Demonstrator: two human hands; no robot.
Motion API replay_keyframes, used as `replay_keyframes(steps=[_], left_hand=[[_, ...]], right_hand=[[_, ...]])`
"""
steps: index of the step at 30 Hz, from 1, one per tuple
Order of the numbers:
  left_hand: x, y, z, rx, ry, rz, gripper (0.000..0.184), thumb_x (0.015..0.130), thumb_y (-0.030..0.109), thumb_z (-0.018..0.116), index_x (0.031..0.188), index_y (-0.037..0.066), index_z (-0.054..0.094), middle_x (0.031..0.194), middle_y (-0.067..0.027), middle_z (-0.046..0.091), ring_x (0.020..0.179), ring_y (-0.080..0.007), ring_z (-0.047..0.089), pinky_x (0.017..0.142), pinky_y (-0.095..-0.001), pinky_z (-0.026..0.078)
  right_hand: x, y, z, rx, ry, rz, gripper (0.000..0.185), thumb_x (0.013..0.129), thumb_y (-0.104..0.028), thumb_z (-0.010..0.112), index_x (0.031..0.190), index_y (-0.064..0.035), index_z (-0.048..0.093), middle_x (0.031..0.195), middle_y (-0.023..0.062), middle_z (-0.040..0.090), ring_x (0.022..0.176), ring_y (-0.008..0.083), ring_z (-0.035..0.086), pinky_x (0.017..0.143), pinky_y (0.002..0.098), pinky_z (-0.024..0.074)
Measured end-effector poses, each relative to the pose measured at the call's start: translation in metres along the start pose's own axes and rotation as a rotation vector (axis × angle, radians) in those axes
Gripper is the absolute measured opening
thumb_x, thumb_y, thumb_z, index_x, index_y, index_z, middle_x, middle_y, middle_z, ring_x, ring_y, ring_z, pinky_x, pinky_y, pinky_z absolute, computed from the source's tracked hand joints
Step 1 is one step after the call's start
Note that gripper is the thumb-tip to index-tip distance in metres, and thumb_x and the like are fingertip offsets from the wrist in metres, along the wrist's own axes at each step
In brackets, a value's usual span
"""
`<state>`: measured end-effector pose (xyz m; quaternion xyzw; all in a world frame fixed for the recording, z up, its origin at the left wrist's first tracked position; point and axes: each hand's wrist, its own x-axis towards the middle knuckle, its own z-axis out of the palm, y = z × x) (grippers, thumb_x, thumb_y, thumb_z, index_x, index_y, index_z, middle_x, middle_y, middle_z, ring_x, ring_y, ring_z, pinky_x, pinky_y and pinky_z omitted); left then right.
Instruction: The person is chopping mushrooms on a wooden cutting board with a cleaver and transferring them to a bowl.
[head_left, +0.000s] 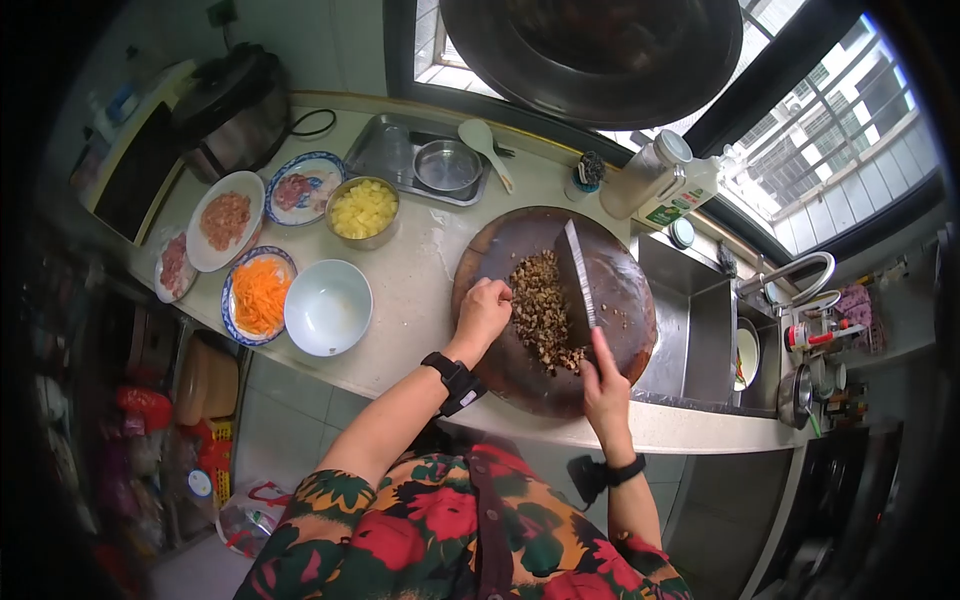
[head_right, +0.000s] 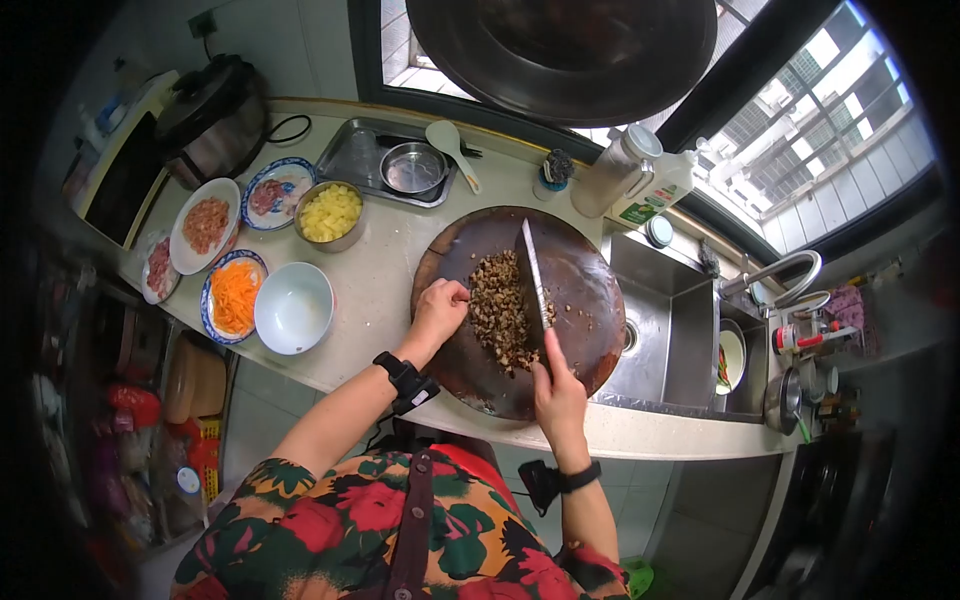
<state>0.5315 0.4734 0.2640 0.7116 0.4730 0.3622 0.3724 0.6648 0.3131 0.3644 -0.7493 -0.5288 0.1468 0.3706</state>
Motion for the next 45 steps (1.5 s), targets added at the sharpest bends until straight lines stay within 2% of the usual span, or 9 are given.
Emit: replay_keyframes(steps=[6, 10, 12, 20, 22, 24, 27, 32, 45], left_hand=[[0.002, -0.001, -0.001, -0.025, -0.025, 0.021, 0.008, 0.071, 0.002, 0.057, 0.078, 0.002, 0.062, 0.078, -0.0151, 0.057, 0.075, -0.0317, 0.058, 0.069, -0.0393, 0.048], [0.001, -0.001, -0.002, 0.014, 0.003, 0.08, 0.008, 0.071, 0.002, 0.057, 0.077, 0.002, 0.062, 0.078, -0.0151, 0.058, 0.075, -0.0314, 0.058, 0.069, -0.039, 0.048], [0.0, 0.0, -0.002, -0.011, -0.032, 0.048, 0.008, 0.07, 0.001, 0.057, 0.077, 0.002, 0.062, 0.078, -0.0151, 0.058, 0.075, -0.0316, 0.058, 0.069, -0.039, 0.048], [0.003, -0.002, -0.001, -0.025, -0.052, 0.031, 0.008, 0.071, 0.003, 0.057, 0.077, 0.002, 0.061, 0.079, -0.015, 0.058, 0.076, -0.0315, 0.058, 0.069, -0.0389, 0.047], [0.002, -0.001, -0.003, -0.017, -0.05, 0.052, 0.008, 0.071, 0.004, 0.057, 0.078, 0.002, 0.061, 0.08, -0.0152, 0.059, 0.077, -0.0318, 0.058, 0.07, -0.0393, 0.047], [0.008, -0.002, -0.004, -0.012, -0.058, 0.064, 0.008, 0.071, 0.004, 0.057, 0.078, 0.002, 0.061, 0.08, -0.015, 0.059, 0.077, -0.0319, 0.058, 0.071, -0.0393, 0.047], [0.008, 0.0, -0.006, 0.008, -0.107, 0.051, 0.008, 0.071, 0.005, 0.058, 0.078, 0.002, 0.061, 0.08, -0.0148, 0.059, 0.079, -0.032, 0.058, 0.072, -0.0392, 0.047], [-0.015, 0.017, -0.006, 0.062, -0.234, 0.116, 0.026, 0.07, 0.007, 0.06, 0.095, 0.001, 0.058, 0.087, -0.0147, 0.057, 0.082, -0.0283, 0.059, 0.073, -0.0365, 0.048], [-0.07, 0.043, 0.008, 0.047, -0.364, 0.192, 0.057, 0.068, 0.003, 0.062, 0.12, -0.001, 0.039, 0.104, -0.0198, 0.042, 0.095, -0.0384, 0.049, 0.083, -0.0421, 0.043]], right_hand=[[0.002, -0.014, -0.024, 0.181, -0.107, 0.27, 0.046, 0.086, -0.009, 0.055, 0.131, -0.0133, 0.046, 0.101, 0.0214, 0.063, 0.095, 0.0297, 0.063, 0.079, 0.0318, 0.0476], [-0.007, -0.016, -0.005, -0.012, 0.062, -0.119, 0.05, 0.085, -0.011, 0.055, 0.133, -0.0177, 0.043, 0.104, 0.0218, 0.061, 0.096, 0.0344, 0.061, 0.079, 0.0376, 0.0478], [-0.007, -0.007, 0.005, -0.168, -0.142, 0.221, 0.05, 0.086, -0.017, 0.056, 0.133, -0.0237, 0.043, 0.097, 0.0235, 0.062, 0.09, 0.0365, 0.061, 0.076, 0.0395, 0.0484], [-0.006, -0.019, -0.013, -0.038, 0.057, -0.061, 0.048, 0.085, -0.011, 0.056, 0.131, -0.0174, 0.045, 0.102, 0.0218, 0.062, 0.094, 0.0352, 0.061, 0.077, 0.0363, 0.0483], [-0.008, -0.001, 0.001, -0.086, -0.107, 0.208, 0.048, 0.085, -0.014, 0.056, 0.132, -0.0207, 0.045, 0.107, 0.022, 0.059, 0.096, 0.0359, 0.059, 0.078, 0.0387, 0.0476], [0.003, 0.011, 0.002, -0.035, 0.016, -0.061, 0.048, 0.086, -0.013, 0.056, 0.132, -0.0192, 0.045, 0.094, 0.0158, 0.066, 0.077, 0.0265, 0.065, 0.069, 0.0329, 0.0486], [-0.003, 0.004, -0.022, 0.433, -0.054, 0.264, 0.044, 0.089, -0.009, 0.054, 0.133, -0.0104, 0.045, 0.078, -0.0041, 0.054, 0.062, 0.0031, 0.04, 0.057, 0.017, 0.0391], [-0.039, 0.029, -0.043, 0.655, 0.087, 0.339, 0.047, 0.094, -0.014, 0.047, 0.139, -0.0121, 0.034, 0.054, -0.0028, 0.041, 0.037, 0.0048, 0.037, 0.032, 0.0205, 0.0299], [-0.112, 0.05, -0.001, 1.141, 0.284, 0.838, 0.053, 0.095, -0.026, 0.043, 0.142, -0.0294, 0.02, 0.062, 0.0035, 0.049, 0.039, 0.0107, 0.042, 0.033, 0.022, 0.0352]])
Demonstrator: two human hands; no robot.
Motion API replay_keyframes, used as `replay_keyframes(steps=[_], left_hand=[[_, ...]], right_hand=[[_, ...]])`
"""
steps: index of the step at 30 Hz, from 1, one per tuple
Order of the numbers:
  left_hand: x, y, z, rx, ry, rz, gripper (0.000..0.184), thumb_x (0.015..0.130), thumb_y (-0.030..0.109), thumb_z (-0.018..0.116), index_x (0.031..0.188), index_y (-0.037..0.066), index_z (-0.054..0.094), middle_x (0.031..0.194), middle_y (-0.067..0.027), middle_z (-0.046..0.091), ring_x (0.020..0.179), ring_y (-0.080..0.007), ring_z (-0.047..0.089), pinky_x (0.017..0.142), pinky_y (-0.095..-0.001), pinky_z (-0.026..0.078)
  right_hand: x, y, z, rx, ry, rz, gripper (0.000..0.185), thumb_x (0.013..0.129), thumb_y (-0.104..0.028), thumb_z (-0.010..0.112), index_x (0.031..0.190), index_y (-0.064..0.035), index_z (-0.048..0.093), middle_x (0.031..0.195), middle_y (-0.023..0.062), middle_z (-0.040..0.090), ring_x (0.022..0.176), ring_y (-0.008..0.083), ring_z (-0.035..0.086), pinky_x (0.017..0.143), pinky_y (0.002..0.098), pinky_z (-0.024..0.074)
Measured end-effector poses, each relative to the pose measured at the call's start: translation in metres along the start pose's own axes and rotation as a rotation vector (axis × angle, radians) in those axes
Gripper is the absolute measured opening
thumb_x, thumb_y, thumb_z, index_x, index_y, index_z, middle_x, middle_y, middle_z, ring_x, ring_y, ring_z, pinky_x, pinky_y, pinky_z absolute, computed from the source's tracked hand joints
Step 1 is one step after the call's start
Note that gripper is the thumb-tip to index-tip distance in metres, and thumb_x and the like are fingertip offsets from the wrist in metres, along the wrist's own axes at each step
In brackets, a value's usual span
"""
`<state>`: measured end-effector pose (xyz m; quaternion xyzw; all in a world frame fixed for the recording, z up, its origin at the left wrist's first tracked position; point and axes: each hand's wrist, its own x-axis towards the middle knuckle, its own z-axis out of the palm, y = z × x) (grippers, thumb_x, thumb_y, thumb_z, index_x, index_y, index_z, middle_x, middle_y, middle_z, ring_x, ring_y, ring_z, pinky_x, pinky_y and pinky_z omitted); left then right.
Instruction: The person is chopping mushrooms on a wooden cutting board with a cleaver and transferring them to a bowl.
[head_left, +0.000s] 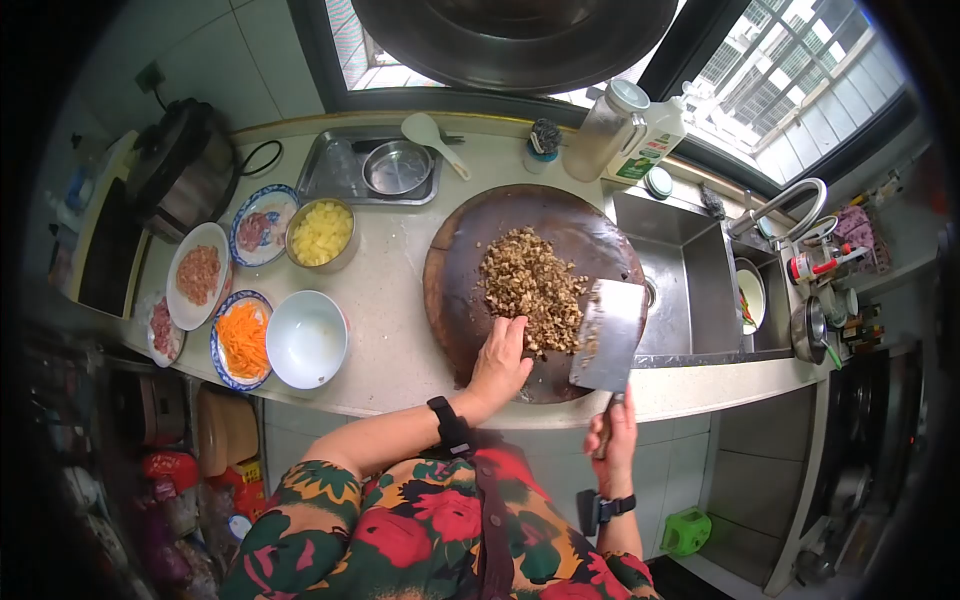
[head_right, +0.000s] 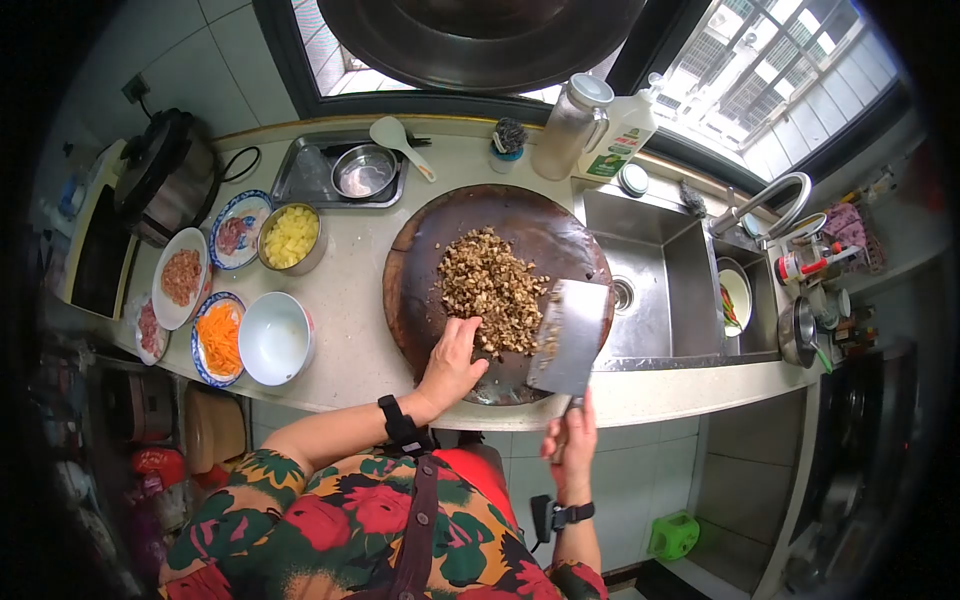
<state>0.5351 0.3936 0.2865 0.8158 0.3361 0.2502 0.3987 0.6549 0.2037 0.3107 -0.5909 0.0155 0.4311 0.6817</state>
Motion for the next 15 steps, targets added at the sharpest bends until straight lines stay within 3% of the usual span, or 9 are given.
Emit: replay_keyframes(steps=[5, 8, 15], left_hand=[[0.0, 0.01, 0.024, -0.096, 0.118, 0.005, 0.048, 0.07, -0.002, 0.054, 0.117, -0.003, 0.043, 0.103, -0.0195, 0.046, 0.096, -0.0367, 0.051, 0.083, -0.0413, 0.044], [0.009, 0.022, 0.028, -0.254, 0.142, -0.069, 0.046, 0.071, -0.002, 0.049, 0.116, -0.001, 0.045, 0.101, -0.0188, 0.049, 0.093, -0.0367, 0.052, 0.081, -0.0412, 0.044], [0.059, 0.026, 0.007, -0.215, 0.383, -0.003, 0.04, 0.067, -0.005, 0.053, 0.107, -0.004, 0.051, 0.098, -0.0196, 0.053, 0.095, -0.0357, 0.053, 0.085, -0.0394, 0.042]], right_hand=[[-0.017, 0.02, 0.044, 0.033, -0.113, 0.036, 0.058, 0.092, -0.018, 0.05, 0.143, -0.026, 0.022, 0.065, 0.0034, 0.05, 0.04, 0.0109, 0.042, 0.034, 0.0219, 0.0367], [-0.022, 0.016, 0.046, -0.189, -0.213, -0.196, 0.061, 0.091, -0.01, 0.05, 0.144, -0.0144, 0.02, 0.069, 0.0013, 0.051, 0.045, 0.0077, 0.043, 0.038, 0.0212, 0.0369], [-0.028, -0.018, 0.078, -0.612, -0.183, -0.397, 0.055, 0.09, -0.004, 0.049, 0.141, -0.0093, 0.029, 0.068, -0.0043, 0.046, 0.049, 0.0028, 0.038, 0.045, 0.018, 0.0338]])
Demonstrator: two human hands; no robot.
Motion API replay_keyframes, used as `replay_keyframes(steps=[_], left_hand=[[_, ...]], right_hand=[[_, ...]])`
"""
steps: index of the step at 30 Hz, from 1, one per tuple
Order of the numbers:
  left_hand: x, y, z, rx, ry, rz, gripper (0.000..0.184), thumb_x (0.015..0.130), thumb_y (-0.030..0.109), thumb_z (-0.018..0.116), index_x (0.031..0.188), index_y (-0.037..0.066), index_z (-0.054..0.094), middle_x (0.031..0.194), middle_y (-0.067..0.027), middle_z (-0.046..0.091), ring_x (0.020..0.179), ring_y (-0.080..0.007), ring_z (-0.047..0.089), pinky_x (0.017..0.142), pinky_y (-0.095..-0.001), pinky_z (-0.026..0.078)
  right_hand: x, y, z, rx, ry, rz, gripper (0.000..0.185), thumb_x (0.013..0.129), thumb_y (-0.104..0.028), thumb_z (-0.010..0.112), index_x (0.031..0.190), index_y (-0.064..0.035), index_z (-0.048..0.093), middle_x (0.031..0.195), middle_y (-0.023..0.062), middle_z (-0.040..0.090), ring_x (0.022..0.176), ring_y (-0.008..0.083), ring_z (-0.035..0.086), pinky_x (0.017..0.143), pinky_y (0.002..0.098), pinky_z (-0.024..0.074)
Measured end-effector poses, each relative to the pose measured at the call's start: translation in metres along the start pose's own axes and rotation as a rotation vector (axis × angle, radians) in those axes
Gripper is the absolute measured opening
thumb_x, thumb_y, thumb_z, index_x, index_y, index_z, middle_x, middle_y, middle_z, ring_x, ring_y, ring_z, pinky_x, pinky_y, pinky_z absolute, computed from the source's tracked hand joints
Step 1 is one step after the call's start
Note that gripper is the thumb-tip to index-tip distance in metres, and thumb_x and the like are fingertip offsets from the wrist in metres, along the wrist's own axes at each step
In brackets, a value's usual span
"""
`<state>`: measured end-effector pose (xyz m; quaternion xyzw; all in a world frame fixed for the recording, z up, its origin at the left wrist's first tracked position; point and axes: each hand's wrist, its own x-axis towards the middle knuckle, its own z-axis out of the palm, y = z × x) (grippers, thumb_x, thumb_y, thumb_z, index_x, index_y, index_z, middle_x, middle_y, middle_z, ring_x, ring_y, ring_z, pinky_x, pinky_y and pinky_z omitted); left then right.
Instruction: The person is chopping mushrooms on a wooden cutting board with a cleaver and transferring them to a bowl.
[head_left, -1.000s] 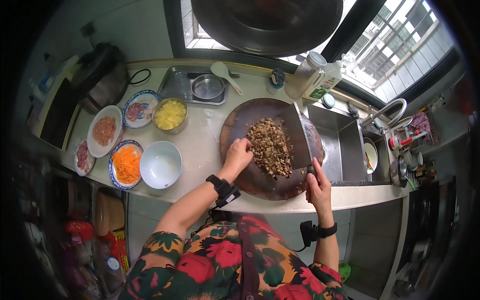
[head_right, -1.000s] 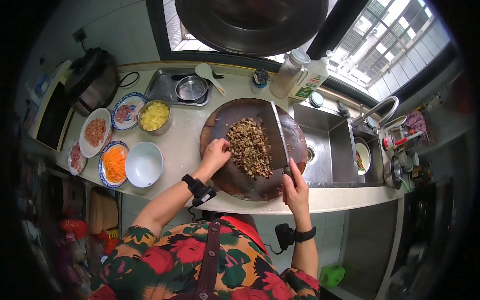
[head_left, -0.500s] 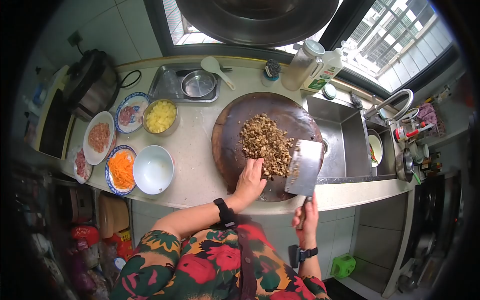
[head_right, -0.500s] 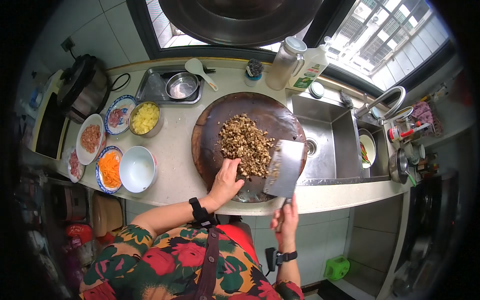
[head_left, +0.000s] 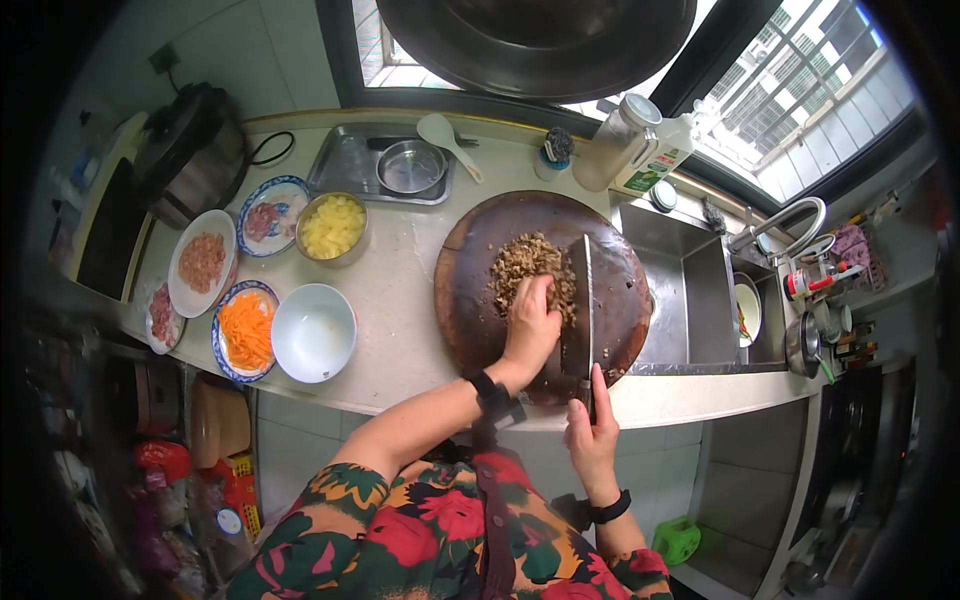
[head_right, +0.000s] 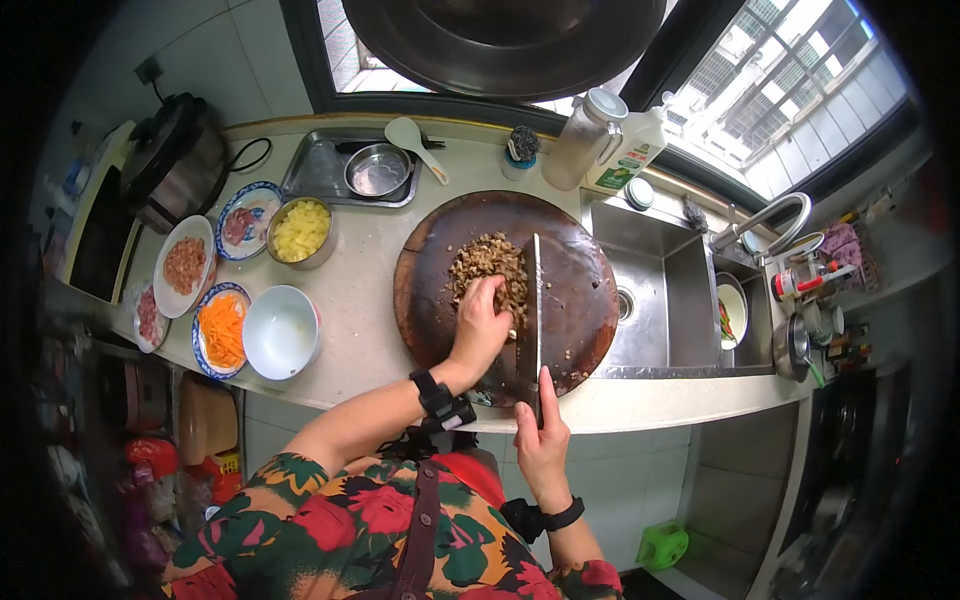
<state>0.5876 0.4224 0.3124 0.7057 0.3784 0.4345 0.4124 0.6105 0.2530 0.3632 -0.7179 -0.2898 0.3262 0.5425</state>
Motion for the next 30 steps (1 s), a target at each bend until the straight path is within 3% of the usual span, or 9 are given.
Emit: replay_keyframes(steps=[6, 7, 11, 12, 14, 16, 22, 27, 30], left_hand=[[0.025, -0.026, -0.025, 0.189, -0.096, 0.001, 0.037, 0.069, -0.007, 0.048, 0.105, -0.004, 0.055, 0.099, -0.0216, 0.054, 0.094, -0.0384, 0.053, 0.085, -0.0427, 0.043], [0.024, -0.03, -0.03, 0.192, -0.094, -0.001, 0.037, 0.069, -0.007, 0.048, 0.105, -0.004, 0.055, 0.099, -0.0216, 0.054, 0.094, -0.0384, 0.053, 0.085, -0.0427, 0.043], [0.013, -0.037, -0.038, 0.174, -0.086, -0.134, 0.034, 0.068, 0.0, 0.059, 0.102, -0.001, 0.059, 0.096, -0.0173, 0.059, 0.085, -0.03, 0.059, 0.077, -0.036, 0.047], [0.011, -0.037, -0.037, 0.174, -0.075, -0.181, 0.033, 0.068, 0.002, 0.061, 0.101, -0.001, 0.06, 0.097, -0.0163, 0.059, 0.084, -0.0282, 0.059, 0.075, -0.035, 0.048], [0.013, -0.038, -0.034, 0.158, -0.045, -0.202, 0.029, 0.069, 0.004, 0.063, 0.098, 0.0, 0.061, 0.095, -0.015, 0.06, 0.082, -0.0262, 0.06, 0.074, -0.034, 0.048], [0.013, -0.035, -0.033, 0.089, -0.026, -0.204, 0.026, 0.071, 0.003, 0.062, 0.097, 0.0, 0.062, 0.093, -0.0156, 0.062, 0.082, -0.027, 0.062, 0.074, -0.0342, 0.049], [0.027, -0.006, -0.028, -0.052, 0.0, -0.065, 0.019, 0.076, 0.0, 0.053, 0.093, 0.0, 0.061, 0.092, -0.0176, 0.064, 0.085, -0.0316, 0.063, 0.074, -0.0395, 0.049], [0.01, -0.046, -0.046, 0.096, 0.055, -0.149, 0.011, 0.079, 0.002, 0.053, 0.086, 0.002, 0.061, 0.084, -0.015, 0.064, 0.079, -0.0322, 0.062, 0.071, -0.0379, 0.049], [-0.002, -0.059, -0.05, 0.059, 0.084, -0.101, 0.011, 0.079, 0.001, 0.053, 0.086, 0.002, 0.061, 0.084, -0.0151, 0.063, 0.08, -0.0321, 0.061, 0.071, -0.0387, 0.049]], right_hand=[[0.03, -0.016, -0.009, -0.356, -0.051, -0.359, 0.049, 0.09, -0.003, 0.05, 0.137, -0.0086, 0.038, 0.065, -0.0055, 0.045, 0.05, 0.0021, 0.036, 0.047, 0.018, 0.0335], [0.029, -0.027, -0.007, -0.326, -0.043, -0.301, 0.047, 0.086, -0.004, 0.055, 0.132, -0.0062, 0.044, 0.108, 0.0206, 0.061, 0.089, 0.0228, 0.063, 0.079, 0.0298, 0.0465], [0.053, -0.015, 0.006, -0.479, -0.052, -0.516, 0.05, 0.088, -0.002, 0.05, 0.136, -0.0061, 0.039, 0.085, 0.0052, 0.059, 0.07, 0.0101, 0.053, 0.07, 0.0232, 0.0459], [0.056, -0.023, 0.007, -0.498, -0.188, -0.056, 0.049, 0.088, -0.004, 0.05, 0.136, -0.0073, 0.038, 0.091, 0.0068, 0.062, 0.076, 0.0118, 0.057, 0.075, 0.0243, 0.0461], [0.071, -0.013, 0.005, -0.42, -0.123, -0.361, 0.048, 0.089, -0.007, 0.051, 0.136, -0.0095, 0.04, 0.077, 0.0045, 0.061, 0.063, 0.0101, 0.056, 0.062, 0.0228, 0.0466], [0.073, -0.026, -0.009, -0.094, -0.204, 0.007, 0.047, 0.09, -0.006, 0.05, 0.136, -0.0127, 0.041, 0.057, -0.0059, 0.041, 0.04, 0.0018, 0.034, 0.038, 0.0167, 0.0297], [0.071, -0.014, -0.006, -0.449, -0.032, -0.492, 0.051, 0.087, -0.008, 0.054, 0.135, -0.014, 0.041, 0.1, 0.0216, 0.063, 0.071, 0.0231, 0.061, 0.072, 0.0321, 0.0481], [0.087, -0.021, -0.026, -0.043, -0.22, 0.034, 0.047, 0.089, -0.009, 0.052, 0.135, -0.015, 0.042, 0.06, -0.0053, 0.049, 0.046, 0.0028, 0.039, 0.041, 0.02, 0.0348], [0.068, -0.055, -0.024, -0.312, -0.168, -0.077, 0.046, 0.089, -0.006, 0.051, 0.134, -0.0108, 0.043, 0.062, -0.001, 0.054, 0.051, 0.0059, 0.046, 0.049, 0.0226, 0.0421]])
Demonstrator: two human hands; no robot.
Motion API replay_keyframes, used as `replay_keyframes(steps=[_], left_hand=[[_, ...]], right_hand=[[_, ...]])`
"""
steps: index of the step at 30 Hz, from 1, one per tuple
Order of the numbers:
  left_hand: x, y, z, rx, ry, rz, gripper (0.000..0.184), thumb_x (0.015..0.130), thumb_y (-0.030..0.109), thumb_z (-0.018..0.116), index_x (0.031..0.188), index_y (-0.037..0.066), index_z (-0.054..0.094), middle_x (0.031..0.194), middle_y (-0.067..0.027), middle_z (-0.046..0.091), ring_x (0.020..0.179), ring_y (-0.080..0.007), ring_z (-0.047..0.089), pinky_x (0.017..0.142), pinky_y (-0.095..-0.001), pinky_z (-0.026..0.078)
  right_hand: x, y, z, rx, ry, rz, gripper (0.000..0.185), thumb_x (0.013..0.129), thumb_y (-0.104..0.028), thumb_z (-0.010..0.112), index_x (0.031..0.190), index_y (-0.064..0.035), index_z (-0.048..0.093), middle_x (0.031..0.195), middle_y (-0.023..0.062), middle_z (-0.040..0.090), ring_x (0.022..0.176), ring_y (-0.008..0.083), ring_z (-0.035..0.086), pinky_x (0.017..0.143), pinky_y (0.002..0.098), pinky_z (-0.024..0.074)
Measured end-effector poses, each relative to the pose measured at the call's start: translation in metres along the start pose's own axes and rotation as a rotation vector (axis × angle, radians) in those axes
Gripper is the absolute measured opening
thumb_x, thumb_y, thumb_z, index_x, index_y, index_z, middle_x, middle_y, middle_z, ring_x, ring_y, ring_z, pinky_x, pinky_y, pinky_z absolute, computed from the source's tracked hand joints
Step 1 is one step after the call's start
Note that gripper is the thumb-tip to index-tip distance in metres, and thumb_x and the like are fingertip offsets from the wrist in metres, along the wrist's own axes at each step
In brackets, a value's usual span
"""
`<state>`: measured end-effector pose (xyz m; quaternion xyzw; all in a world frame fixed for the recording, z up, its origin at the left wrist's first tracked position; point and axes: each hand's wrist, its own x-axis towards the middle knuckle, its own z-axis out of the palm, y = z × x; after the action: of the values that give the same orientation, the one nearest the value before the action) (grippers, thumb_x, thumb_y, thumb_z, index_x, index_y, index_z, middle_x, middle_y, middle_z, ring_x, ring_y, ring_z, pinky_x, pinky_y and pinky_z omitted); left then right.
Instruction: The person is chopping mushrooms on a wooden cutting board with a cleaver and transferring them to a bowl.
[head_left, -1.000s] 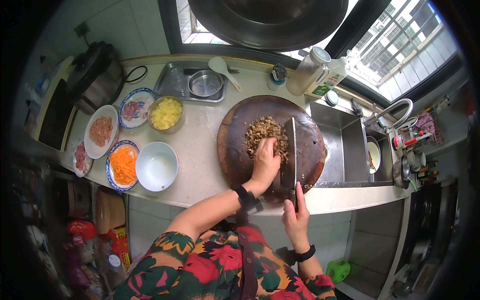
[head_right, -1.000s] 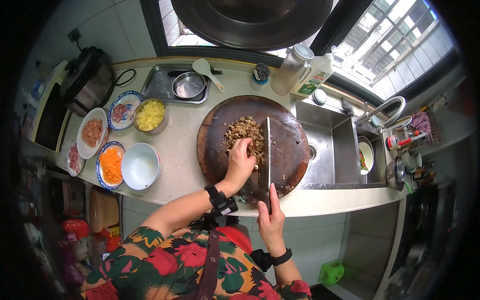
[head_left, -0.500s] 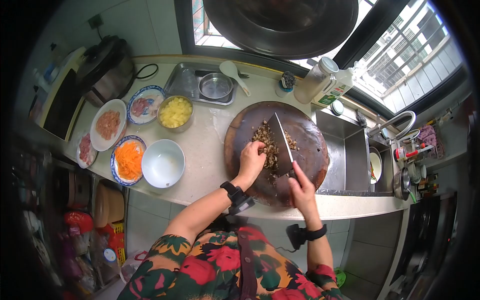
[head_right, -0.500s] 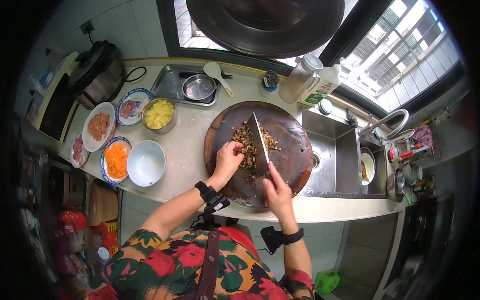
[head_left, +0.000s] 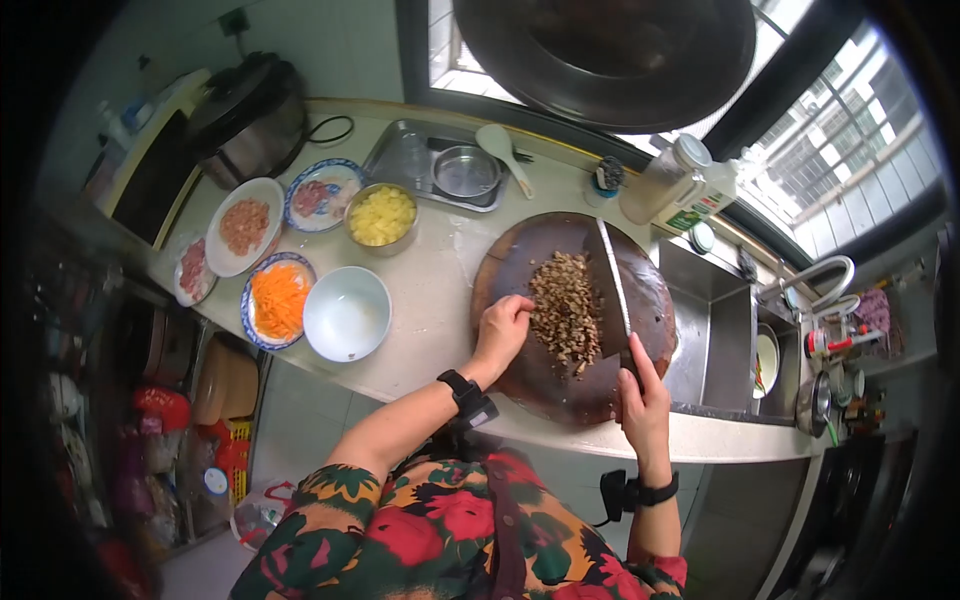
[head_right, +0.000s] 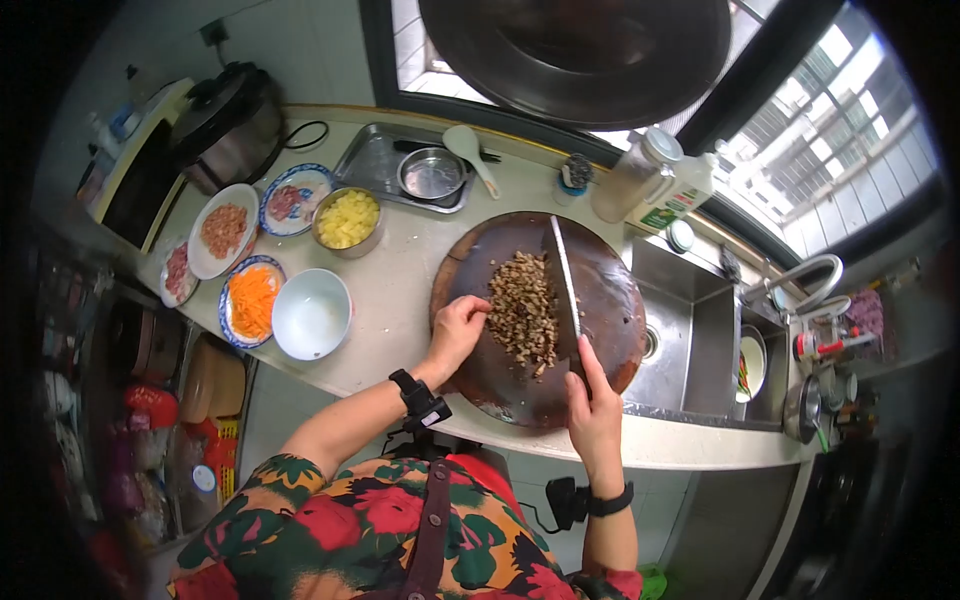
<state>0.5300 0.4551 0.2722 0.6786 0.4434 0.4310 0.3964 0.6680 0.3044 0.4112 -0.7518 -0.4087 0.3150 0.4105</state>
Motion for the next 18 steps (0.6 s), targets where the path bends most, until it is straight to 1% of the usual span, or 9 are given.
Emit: replay_keyframes(steps=[1, 4, 5, 8, 9, 12, 14, 15, 18], left_hand=[[-0.002, -0.002, 0.001, 0.004, 0.01, 0.046, 0.011, 0.079, 0.001, 0.052, 0.085, 0.001, 0.061, 0.085, -0.0151, 0.063, 0.081, -0.0323, 0.061, 0.071, -0.039, 0.049], [-0.003, 0.001, 0.003, 0.009, 0.013, 0.021, 0.011, 0.079, 0.001, 0.052, 0.086, 0.001, 0.061, 0.087, -0.0146, 0.062, 0.081, -0.032, 0.06, 0.072, -0.0389, 0.048], [-0.004, 0.002, 0.004, 0.004, 0.01, 0.02, 0.011, 0.079, 0.001, 0.052, 0.086, 0.001, 0.061, 0.087, -0.0146, 0.062, 0.081, -0.032, 0.06, 0.072, -0.0389, 0.048], [-0.006, 0.008, 0.001, 0.025, -0.029, 0.008, 0.013, 0.078, 0.002, 0.054, 0.089, 0.002, 0.06, 0.088, -0.0151, 0.061, 0.082, -0.0319, 0.059, 0.072, -0.0384, 0.048], [-0.004, 0.015, 0.0, -0.003, -0.039, -0.014, 0.013, 0.078, 0.003, 0.055, 0.09, 0.0, 0.06, 0.086, -0.015, 0.061, 0.08, -0.0305, 0.06, 0.071, -0.0363, 0.048], [0.003, 0.022, 0.011, 0.012, -0.006, -0.002, 0.015, 0.077, 0.004, 0.056, 0.091, -0.001, 0.06, 0.083, -0.0148, 0.06, 0.077, -0.0291, 0.06, 0.07, -0.0347, 0.048], [0.006, 0.019, 0.02, 0.053, 0.031, 0.038, 0.016, 0.076, 0.004, 0.057, 0.09, -0.001, 0.06, 0.082, -0.0146, 0.06, 0.077, -0.0291, 0.06, 0.07, -0.0353, 0.048], [0.009, 0.011, 0.026, 0.121, 0.033, 0.037, 0.016, 0.075, 0.004, 0.057, 0.089, -0.001, 0.06, 0.081, -0.0142, 0.06, 0.077, -0.0293, 0.059, 0.07, -0.0361, 0.048], [0.018, 0.009, 0.024, 0.178, -0.024, -0.015, 0.011, 0.072, 0.004, 0.057, 0.082, 0.002, 0.061, 0.08, -0.014, 0.061, 0.074, -0.0303, 0.06, 0.069, -0.0385, 0.049]], right_hand=[[-0.001, 0.009, 0.005, -0.051, 0.046, -0.119, 0.047, 0.088, -0.005, 0.05, 0.133, -0.0112, 0.044, 0.073, 0.0061, 0.063, 0.061, 0.0112, 0.055, 0.061, 0.0251, 0.0466], [0.008, 0.044, 0.03, -0.267, 0.134, -0.445, 0.046, 0.087, -0.004, 0.05, 0.133, -0.0105, 0.044, 0.087, 0.0125, 0.066, 0.069, 0.0149, 0.058, 0.07, 0.0268, 0.0477], [0.006, 0.041, 0.029, -0.261, 0.005, -0.113, 0.046, 0.088, -0.005, 0.051, 0.133, -0.0094, 0.044, 0.092, 0.01, 0.067, 0.071, 0.016, 0.059, 0.07, 0.027, 0.0479], [0.023, 0.059, 0.01, 0.057, -0.029, -0.105, 0.046, 0.088, -0.005, 0.052, 0.133, -0.0088, 0.044, 0.086, 0.0035, 0.066, 0.068, 0.0142, 0.057, 0.066, 0.0273, 0.0477], [0.012, 0.019, 0.001, 0.183, -0.093, 0.139, 0.046, 0.089, -0.006, 0.052, 0.134, -0.0095, 0.044, 0.093, 0.0021, 0.063, 0.07, 0.0104, 0.054, 0.066, 0.0236, 0.0458], [0.006, 0.022, 0.003, 0.024, 0.01, -0.12, 0.048, 0.088, -0.005, 0.052, 0.135, -0.0094, 0.042, 0.085, 0.0014, 0.06, 0.066, 0.0081, 0.048, 0.064, 0.0206, 0.0429], [0.022, 0.047, 0.015, -0.296, 0.109, -0.521, 0.049, 0.088, -0.006, 0.052, 0.135, -0.0086, 0.04, 0.077, -0.0004, 0.06, 0.062, 0.0102, 0.05, 0.064, 0.0222, 0.0446], [0.019, 0.051, 0.016, -0.206, -0.019, -0.225, 0.049, 0.089, -0.008, 0.052, 0.136, -0.0098, 0.04, 0.073, 0.0006, 0.058, 0.055, 0.01, 0.051, 0.056, 0.0219, 0.0458], [0.019, 0.039, -0.009, 0.286, -0.152, 0.093, 0.048, 0.089, -0.008, 0.052, 0.136, -0.011, 0.04, 0.065, -0.0011, 0.051, 0.044, 0.0077, 0.045, 0.042, 0.0212, 0.0401]])
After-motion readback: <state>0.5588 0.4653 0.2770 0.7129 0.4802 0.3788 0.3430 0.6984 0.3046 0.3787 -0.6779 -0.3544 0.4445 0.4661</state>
